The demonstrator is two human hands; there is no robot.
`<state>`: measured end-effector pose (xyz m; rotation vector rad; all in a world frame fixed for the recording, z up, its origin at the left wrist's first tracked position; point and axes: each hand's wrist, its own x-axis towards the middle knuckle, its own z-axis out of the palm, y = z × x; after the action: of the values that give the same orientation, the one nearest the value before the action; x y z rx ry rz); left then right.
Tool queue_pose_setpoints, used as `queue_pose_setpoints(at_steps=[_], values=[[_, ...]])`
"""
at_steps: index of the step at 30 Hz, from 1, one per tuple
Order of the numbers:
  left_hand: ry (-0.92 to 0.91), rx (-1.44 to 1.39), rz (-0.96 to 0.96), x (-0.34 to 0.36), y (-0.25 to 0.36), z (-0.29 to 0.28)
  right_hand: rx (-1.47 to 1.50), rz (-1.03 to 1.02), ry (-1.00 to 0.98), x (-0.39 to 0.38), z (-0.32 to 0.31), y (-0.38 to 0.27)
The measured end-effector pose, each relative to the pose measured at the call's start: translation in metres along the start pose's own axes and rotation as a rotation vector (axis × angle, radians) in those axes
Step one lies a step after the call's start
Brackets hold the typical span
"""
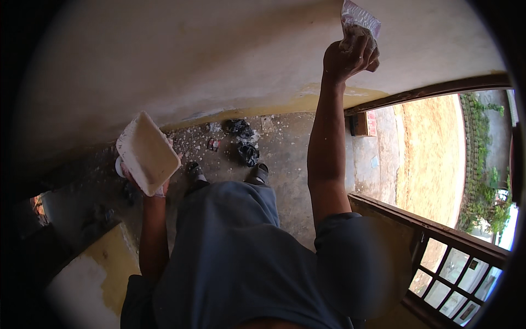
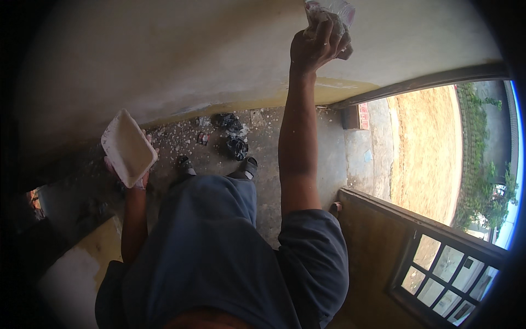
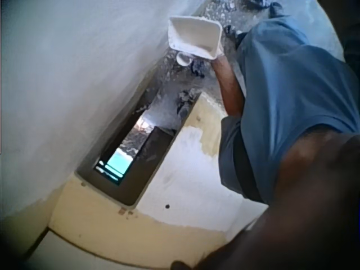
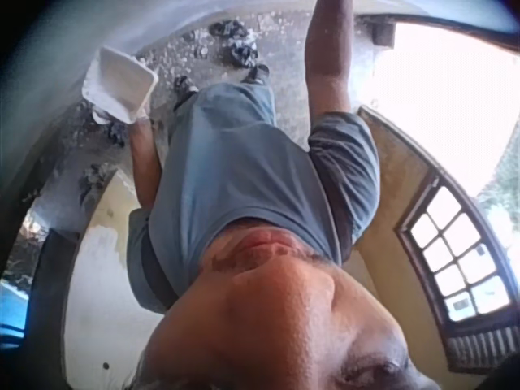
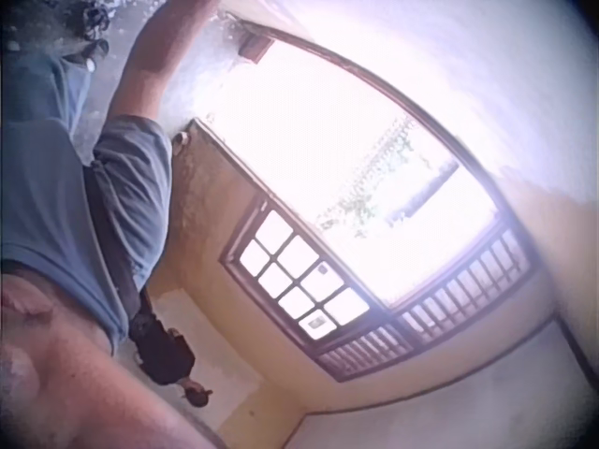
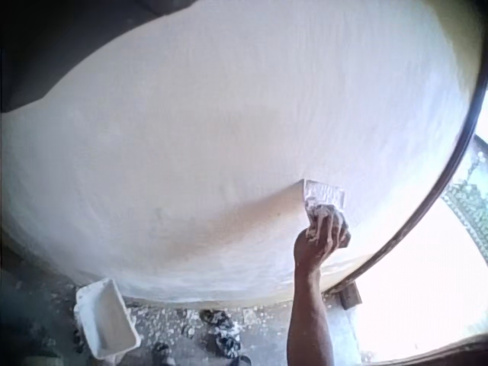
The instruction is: The person applies plaster to an interior wall using a putty knife and a plastic container.
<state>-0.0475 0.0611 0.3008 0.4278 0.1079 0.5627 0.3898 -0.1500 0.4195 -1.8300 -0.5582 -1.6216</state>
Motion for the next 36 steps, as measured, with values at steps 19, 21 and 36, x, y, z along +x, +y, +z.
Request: queue_pose_setpoints(at_steps=[19, 21, 36], values=[[0.19, 0.084, -0.043, -0.005, -0.002, 0.039, 0.047, 0.046, -0.256, -0.124, -0.021, -0.029], [0.179, 0.052, -0.061, -0.001, -0.005, 0.037, 0.061, -0.03, -0.405, -0.144, -0.009, -0.02], [0.07, -0.22, -0.272, 0.063, -0.084, 0.007, 1.065, 0.857, -1.218, -0.044, -0.103, -0.14]])
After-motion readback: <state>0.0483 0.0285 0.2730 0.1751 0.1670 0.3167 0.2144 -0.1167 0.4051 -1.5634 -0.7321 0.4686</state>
